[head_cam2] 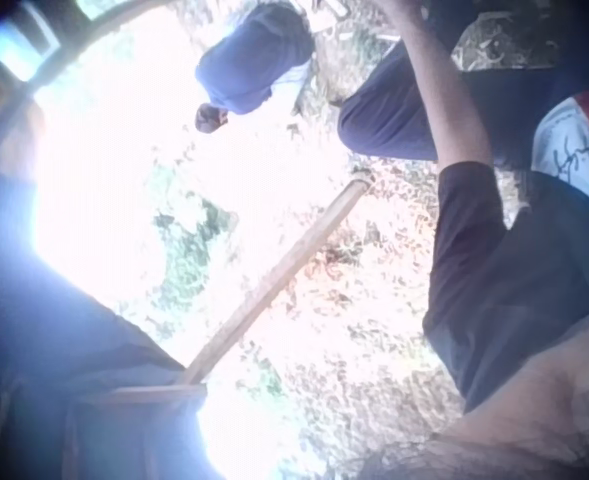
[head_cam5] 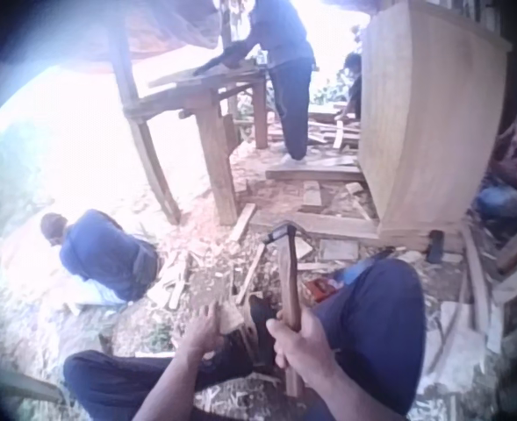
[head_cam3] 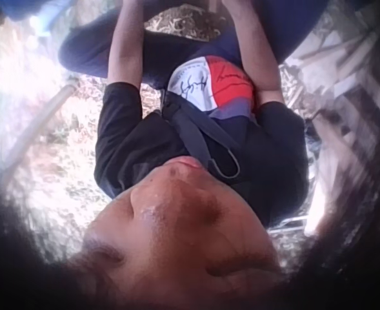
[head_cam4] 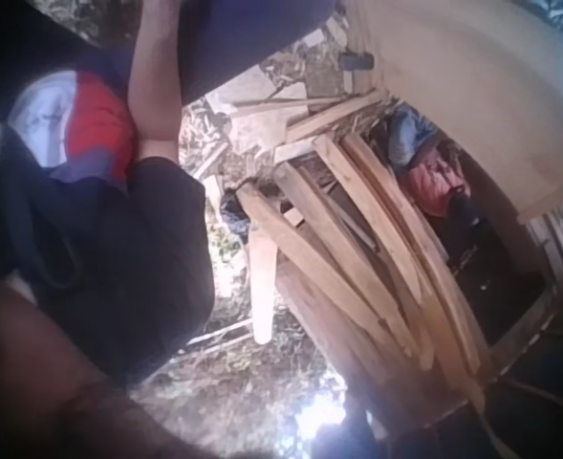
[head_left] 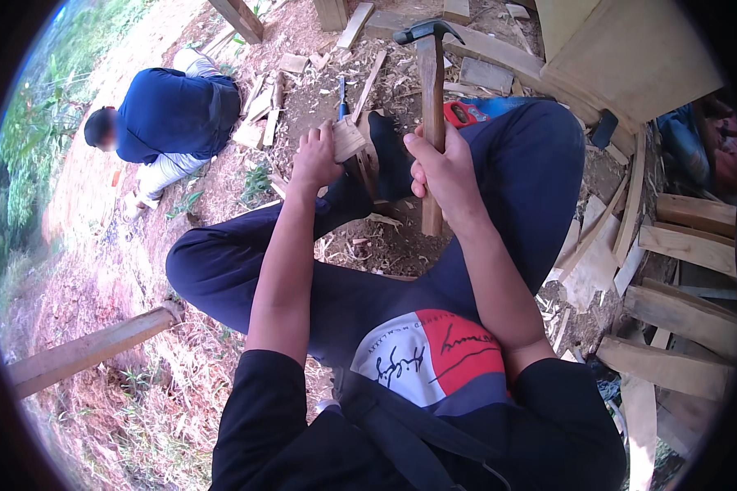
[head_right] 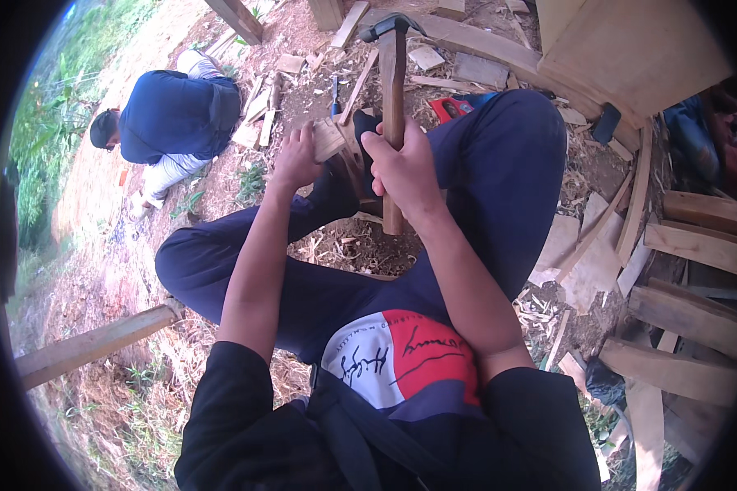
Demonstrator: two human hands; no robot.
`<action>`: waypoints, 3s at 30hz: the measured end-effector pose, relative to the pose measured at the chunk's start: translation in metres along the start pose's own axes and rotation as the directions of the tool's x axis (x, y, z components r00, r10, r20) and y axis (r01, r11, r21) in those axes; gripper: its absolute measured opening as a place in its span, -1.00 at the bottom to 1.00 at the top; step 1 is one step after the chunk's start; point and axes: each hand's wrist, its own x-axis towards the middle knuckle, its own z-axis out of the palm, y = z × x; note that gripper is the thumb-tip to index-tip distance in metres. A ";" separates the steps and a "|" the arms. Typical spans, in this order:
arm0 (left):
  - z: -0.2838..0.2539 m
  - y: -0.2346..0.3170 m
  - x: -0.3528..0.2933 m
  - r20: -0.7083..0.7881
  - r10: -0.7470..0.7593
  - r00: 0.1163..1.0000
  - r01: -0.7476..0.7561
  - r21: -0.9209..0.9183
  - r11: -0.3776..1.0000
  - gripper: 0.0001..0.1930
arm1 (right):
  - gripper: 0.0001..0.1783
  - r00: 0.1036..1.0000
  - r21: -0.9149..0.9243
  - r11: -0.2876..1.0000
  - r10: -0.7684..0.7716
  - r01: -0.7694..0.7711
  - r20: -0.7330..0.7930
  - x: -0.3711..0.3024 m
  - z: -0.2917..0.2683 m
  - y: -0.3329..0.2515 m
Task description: The person sits on the ground and uses a hammer to drive nails into small wooden blocks. They repeatedly pick up nails from a bag, position them on the wood, and strike them with the hammer. The person also assembles the wooden pieces into a frame structure.
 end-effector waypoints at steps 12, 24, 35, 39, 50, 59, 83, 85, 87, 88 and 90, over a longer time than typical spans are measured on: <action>-0.020 0.025 -0.007 -0.050 0.026 0.998 -0.024 0.046 0.999 -0.26 | -0.72 0.998 -0.123 0.990 0.068 -0.065 0.019 0.008 -0.003 0.017; -0.039 0.004 0.025 0.110 0.389 0.915 -0.395 0.035 0.918 -0.22 | -0.71 0.987 -0.238 0.959 0.161 -0.151 0.024 0.022 -0.014 0.039; -0.039 0.003 0.038 0.148 0.396 0.906 -0.404 0.023 0.915 -0.28 | -0.69 0.995 -0.726 0.688 0.085 -0.018 0.056 0.000 -0.043 0.055; -0.044 0.005 0.039 0.217 0.379 0.900 -0.394 0.033 0.918 -0.23 | -0.66 0.980 -0.848 0.493 -0.056 0.194 0.191 -0.013 -0.044 0.054; -0.046 0.007 0.039 0.250 0.339 0.907 -0.361 0.045 0.931 -0.22 | -0.68 0.962 -0.866 0.420 -0.082 0.271 0.261 -0.007 -0.028 0.045; -0.046 0.007 0.037 0.224 0.343 0.912 -0.363 0.056 0.930 -0.19 | -0.67 0.954 -0.828 0.473 -0.163 0.301 0.254 -0.013 -0.021 0.037; -0.039 0.008 0.042 0.161 0.363 0.918 -0.378 0.075 0.923 -0.27 | -0.72 0.975 -0.894 0.388 -0.081 0.222 0.207 0.005 -0.031 0.052; -0.036 0.009 0.046 0.170 0.389 0.905 -0.403 0.054 0.914 -0.27 | -0.71 0.979 -0.895 0.401 -0.039 0.198 0.199 0.011 -0.040 0.056; -0.038 0.011 0.039 0.208 0.351 0.913 -0.366 0.041 0.930 -0.28 | -0.71 0.971 -0.835 0.497 -0.140 0.236 0.191 0.008 -0.025 0.033; -0.038 0.008 0.034 0.213 0.348 0.913 -0.364 0.039 0.931 -0.27 | -0.71 0.970 -0.806 0.543 -0.174 0.237 0.168 -0.005 -0.016 0.019; -0.038 0.005 0.038 0.177 0.358 0.917 -0.374 0.063 0.925 -0.27 | -0.69 0.968 -0.804 0.547 -0.210 0.233 0.138 -0.013 -0.015 0.014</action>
